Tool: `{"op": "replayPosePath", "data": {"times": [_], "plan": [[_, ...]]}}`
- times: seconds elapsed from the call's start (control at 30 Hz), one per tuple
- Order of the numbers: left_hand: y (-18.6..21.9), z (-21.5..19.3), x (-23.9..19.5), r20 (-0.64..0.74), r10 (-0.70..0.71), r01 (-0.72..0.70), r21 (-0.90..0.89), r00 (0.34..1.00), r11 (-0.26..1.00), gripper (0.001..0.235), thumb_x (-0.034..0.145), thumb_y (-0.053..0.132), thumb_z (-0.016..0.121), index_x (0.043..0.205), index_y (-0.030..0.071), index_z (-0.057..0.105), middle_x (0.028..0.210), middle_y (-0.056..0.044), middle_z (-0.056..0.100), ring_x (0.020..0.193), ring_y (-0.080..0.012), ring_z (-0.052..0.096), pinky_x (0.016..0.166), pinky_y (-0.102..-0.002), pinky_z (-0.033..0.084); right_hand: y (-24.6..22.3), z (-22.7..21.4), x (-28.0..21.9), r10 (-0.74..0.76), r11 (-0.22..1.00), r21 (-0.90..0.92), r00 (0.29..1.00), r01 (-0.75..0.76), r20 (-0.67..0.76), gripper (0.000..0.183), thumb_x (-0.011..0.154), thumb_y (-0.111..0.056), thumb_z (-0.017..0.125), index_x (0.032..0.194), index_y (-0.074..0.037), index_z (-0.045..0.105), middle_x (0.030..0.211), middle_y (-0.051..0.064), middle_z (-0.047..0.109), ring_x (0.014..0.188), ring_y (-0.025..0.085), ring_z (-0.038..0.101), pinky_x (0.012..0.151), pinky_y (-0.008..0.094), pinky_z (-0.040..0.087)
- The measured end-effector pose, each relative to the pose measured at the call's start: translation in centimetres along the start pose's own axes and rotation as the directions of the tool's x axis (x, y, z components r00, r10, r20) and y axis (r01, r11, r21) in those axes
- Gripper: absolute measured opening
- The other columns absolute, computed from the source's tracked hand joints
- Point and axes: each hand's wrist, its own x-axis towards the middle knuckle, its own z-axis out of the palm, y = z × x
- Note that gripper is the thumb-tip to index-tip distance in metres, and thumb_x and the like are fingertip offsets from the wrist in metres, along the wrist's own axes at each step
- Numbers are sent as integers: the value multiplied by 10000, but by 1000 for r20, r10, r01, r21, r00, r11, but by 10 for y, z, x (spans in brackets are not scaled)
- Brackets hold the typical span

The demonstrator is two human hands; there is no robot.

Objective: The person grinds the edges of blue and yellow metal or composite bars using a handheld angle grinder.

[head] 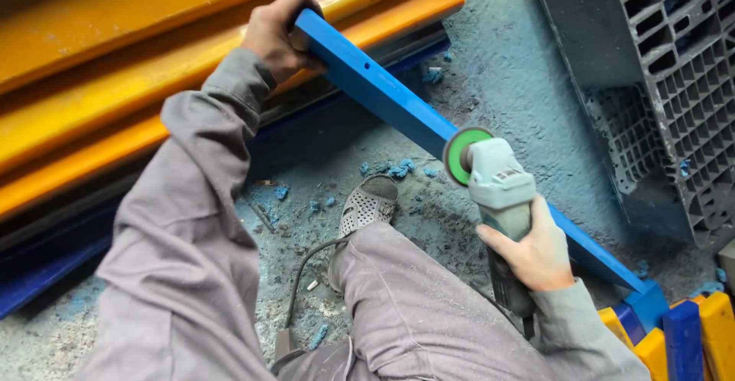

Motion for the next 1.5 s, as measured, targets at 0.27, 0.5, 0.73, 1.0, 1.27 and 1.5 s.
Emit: {"op": "replayPosePath", "data": {"times": [0.27,0.5,0.73,1.0,1.27,1.5], "plan": [[-13,8,-15,-73,36,-52,-240,997,969,632,678,48,1011,1146,90,588,1038,-86,687,1025,-203,675,920,-366,589,-27,0,19,-7,1000,-17,1000,8,25,757,692,-365,871,1291,-22,559,1129,190,731,1041,270,712,895,400,535],[-17,15,-20,-61,19,-37,-298,998,954,580,701,-11,953,1171,85,628,1050,-45,698,1043,-184,687,921,-365,583,-77,10,37,-104,991,-76,992,109,70,731,701,-368,867,1269,-23,562,1077,207,736,1018,307,734,867,413,542],[-32,21,-18,6,-51,49,-425,999,904,565,731,6,900,1225,98,643,1107,-41,750,1087,-168,714,956,-350,609,-156,29,78,-279,949,-117,951,294,130,696,722,-394,875,1206,-19,544,1012,264,723,986,436,722,805,471,558],[-42,29,-18,-89,38,-72,-413,995,908,552,809,58,921,1296,104,665,1182,-78,765,1105,-187,723,993,-381,597,-206,41,106,-415,901,-63,896,429,161,700,777,-401,855,1249,-13,512,1032,253,730,990,415,748,806,458,583],[-35,21,-19,-18,20,-26,-413,1000,910,594,721,-9,909,1242,107,648,1129,-51,758,1102,-177,730,983,-361,613,-67,7,30,-121,987,-98,987,131,102,845,723,-418,835,1410,-41,520,1240,206,702,1154,291,684,966,399,504],[-29,21,-19,-28,48,-55,-393,998,918,608,716,-40,917,1243,84,639,1104,-63,738,1086,-189,716,953,-361,599,-25,-5,-6,85,987,-143,995,-76,55,816,692,-365,853,1379,-47,549,1218,192,714,1142,273,684,971,386,495]]}}
